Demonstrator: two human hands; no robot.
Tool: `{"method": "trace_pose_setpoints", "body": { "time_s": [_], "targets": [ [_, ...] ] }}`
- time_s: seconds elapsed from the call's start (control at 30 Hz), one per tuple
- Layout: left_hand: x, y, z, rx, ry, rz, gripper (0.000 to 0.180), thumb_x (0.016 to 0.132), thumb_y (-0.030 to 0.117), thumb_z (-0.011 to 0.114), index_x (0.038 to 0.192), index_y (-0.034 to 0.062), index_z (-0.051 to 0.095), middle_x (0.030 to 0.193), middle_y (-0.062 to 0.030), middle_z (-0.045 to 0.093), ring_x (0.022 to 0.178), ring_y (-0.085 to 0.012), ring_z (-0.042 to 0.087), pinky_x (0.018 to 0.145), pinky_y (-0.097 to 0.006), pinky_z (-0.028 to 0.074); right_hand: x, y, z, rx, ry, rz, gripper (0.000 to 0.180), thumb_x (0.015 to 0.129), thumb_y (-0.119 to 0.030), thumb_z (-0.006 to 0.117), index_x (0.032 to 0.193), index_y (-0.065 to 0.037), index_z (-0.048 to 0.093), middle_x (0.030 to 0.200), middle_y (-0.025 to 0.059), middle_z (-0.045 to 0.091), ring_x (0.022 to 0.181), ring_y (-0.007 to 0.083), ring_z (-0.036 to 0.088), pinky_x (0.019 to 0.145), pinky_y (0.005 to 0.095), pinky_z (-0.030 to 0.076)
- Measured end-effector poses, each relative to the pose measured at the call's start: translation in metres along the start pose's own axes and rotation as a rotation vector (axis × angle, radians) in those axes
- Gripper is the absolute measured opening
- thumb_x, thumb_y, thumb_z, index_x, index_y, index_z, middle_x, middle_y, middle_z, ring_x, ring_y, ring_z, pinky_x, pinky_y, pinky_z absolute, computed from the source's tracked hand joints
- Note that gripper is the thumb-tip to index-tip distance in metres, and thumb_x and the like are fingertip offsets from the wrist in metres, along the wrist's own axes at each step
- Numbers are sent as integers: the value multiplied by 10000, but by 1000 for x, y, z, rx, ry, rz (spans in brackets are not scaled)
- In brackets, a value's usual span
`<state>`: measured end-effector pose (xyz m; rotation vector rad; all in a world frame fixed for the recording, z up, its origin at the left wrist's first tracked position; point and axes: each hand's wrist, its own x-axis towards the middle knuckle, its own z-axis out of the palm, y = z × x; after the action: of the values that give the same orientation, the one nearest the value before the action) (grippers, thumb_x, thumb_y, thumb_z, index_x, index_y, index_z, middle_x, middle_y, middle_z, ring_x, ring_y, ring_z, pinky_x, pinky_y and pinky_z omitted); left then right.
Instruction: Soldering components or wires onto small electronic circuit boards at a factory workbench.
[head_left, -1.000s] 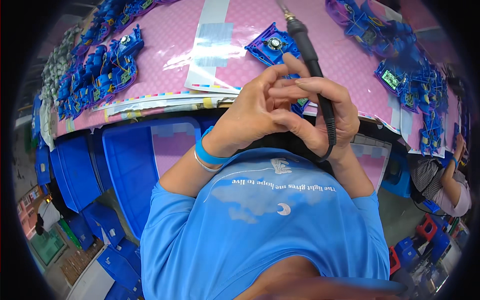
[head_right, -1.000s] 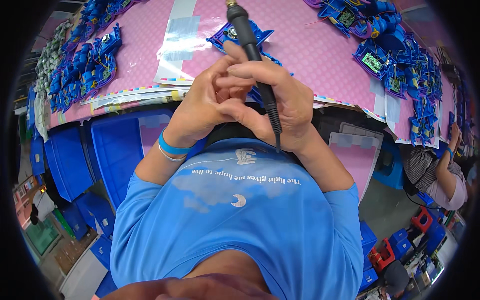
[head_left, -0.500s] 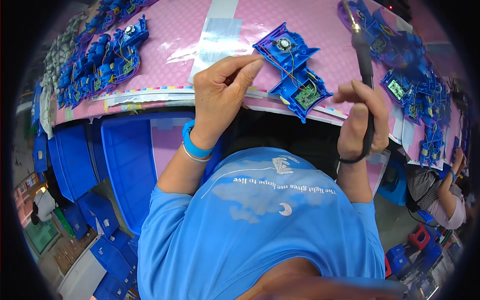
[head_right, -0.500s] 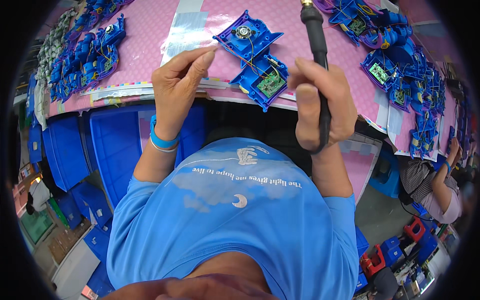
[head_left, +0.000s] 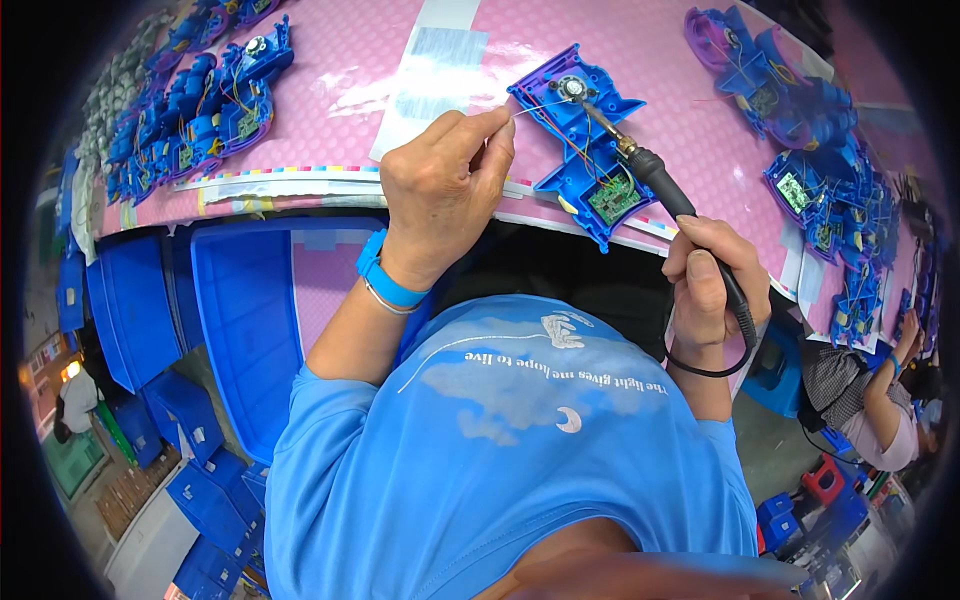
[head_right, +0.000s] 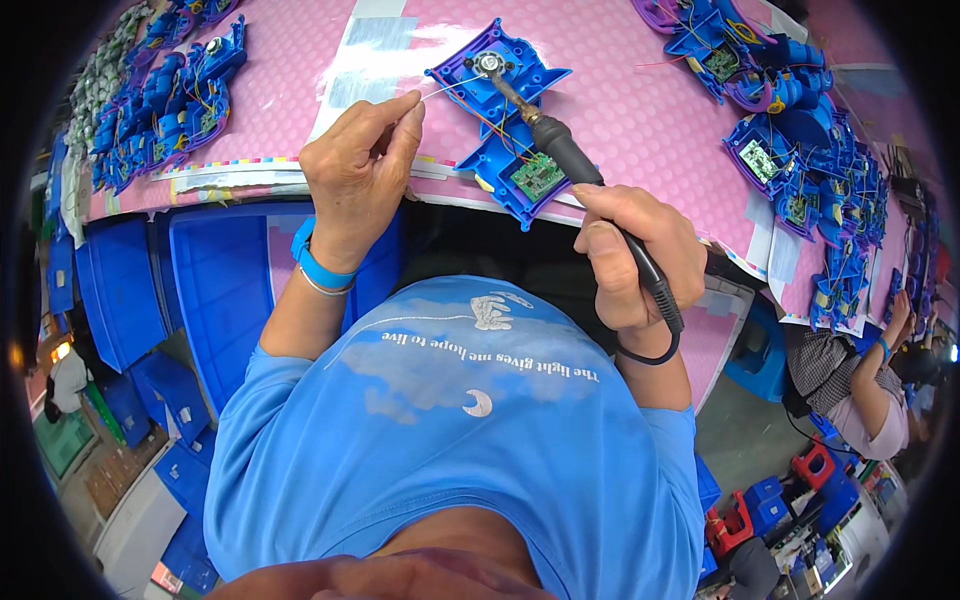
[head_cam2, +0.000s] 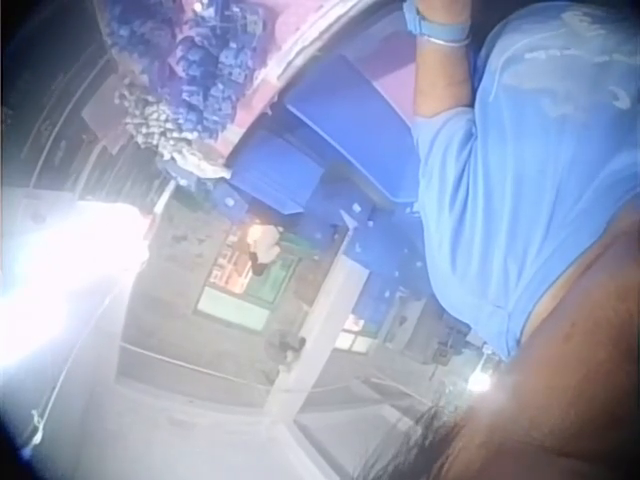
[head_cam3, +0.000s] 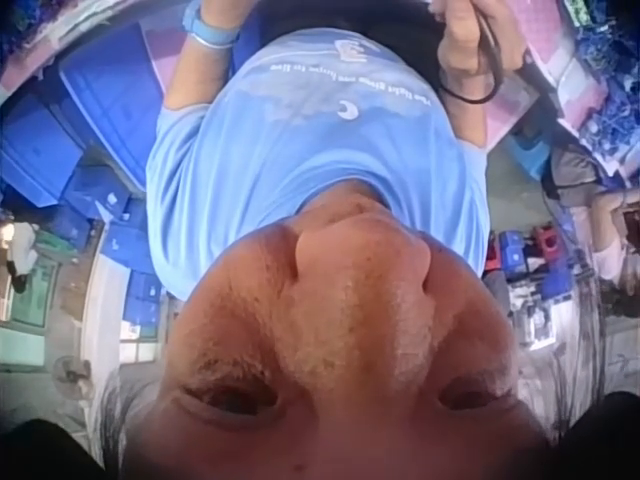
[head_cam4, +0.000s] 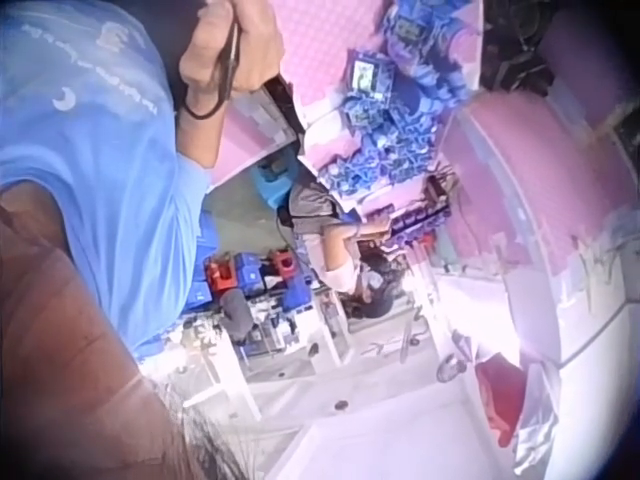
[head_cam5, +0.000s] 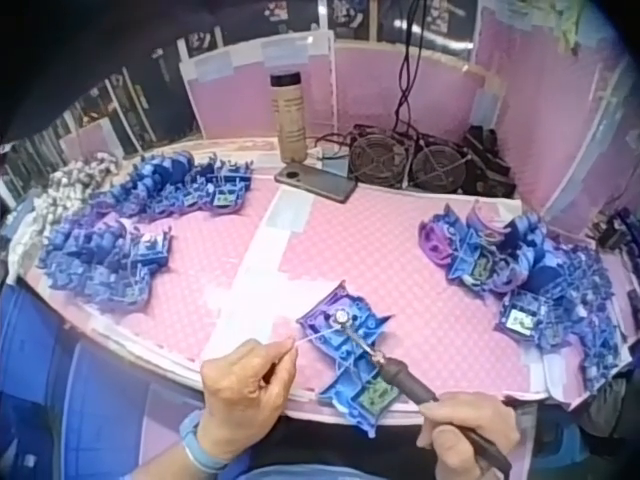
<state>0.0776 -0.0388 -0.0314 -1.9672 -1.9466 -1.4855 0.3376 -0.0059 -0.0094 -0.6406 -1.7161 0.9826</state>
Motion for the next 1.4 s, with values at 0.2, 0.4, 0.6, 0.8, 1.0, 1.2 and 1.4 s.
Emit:
{"method": "trace_pose_setpoints", "body": {
  "time_s": [0.2, 0.4, 0.6, 0.8, 1.0, 1.2, 1.4],
  "targets": [
    [1, 0, 4, 45, 36, 35, 123, 813, -6, 785, 914, 52, 747, 646, -72, 598, 507, -211, 581, 465, -344, 441, 3, 4, 1, -13, 42, 12, 224, 881, -47, 631, 1025, 99, 722, 735, 127, 682, 580, 158, 637, 545, 270, 495],
    [0, -1, 4, 84, 21, 47, 123, 809, -6, 785, 905, 55, 738, 642, -67, 588, 508, -215, 582, 458, -344, 436, 6, 4, 2, 7, 18, 52, 226, 887, -49, 634, 1036, 94, 725, 735, 124, 680, 603, 152, 645, 558, 265, 496],
    [1, -1, 4, 133, 11, 76, 120, 813, 2, 784, 903, 62, 731, 648, -60, 584, 510, -214, 585, 457, -347, 439, 8, 5, 3, 6, 10, 42, 220, 879, -42, 638, 1035, 83, 730, 735, 124, 684, 593, 157, 646, 555, 265, 491],
    [3, 1, 5, 134, 0, 77, 118, 820, 11, 785, 911, 61, 729, 657, -58, 590, 520, -218, 594, 465, -344, 451, 10, 3, 3, -67, -15, 14, 212, 863, -38, 647, 1023, 72, 733, 725, 130, 692, 577, 165, 652, 549, 277, 489],
    [4, 2, 6, 121, 3, 89, 111, 820, 12, 784, 905, 58, 728, 659, -58, 594, 522, -220, 596, 470, -346, 455, 8, 2, 2, -54, 13, 24, 206, 867, -49, 645, 1011, 71, 730, 725, 126, 688, 578, 164, 642, 552, 278, 487],
    [2, -4, 0, 149, 4, 76, 124, 808, -4, 772, 906, 57, 729, 667, -61, 601, 528, -223, 599, 468, -344, 449, 8, 1, -3, 23, -9, 11, 295, 931, -112, 615, 1096, 127, 666, 741, 140, 624, 614, 146, 560, 532, 270, 402],
    [1, -7, -2, 183, 13, 82, 130, 802, -3, 773, 908, 58, 730, 675, -60, 610, 537, -223, 606, 473, -337, 459, 20, 4, 3, -40, -82, 27, 298, 931, -109, 623, 1096, 131, 684, 740, 137, 641, 582, 134, 556, 524, 260, 385]
  ]
}}
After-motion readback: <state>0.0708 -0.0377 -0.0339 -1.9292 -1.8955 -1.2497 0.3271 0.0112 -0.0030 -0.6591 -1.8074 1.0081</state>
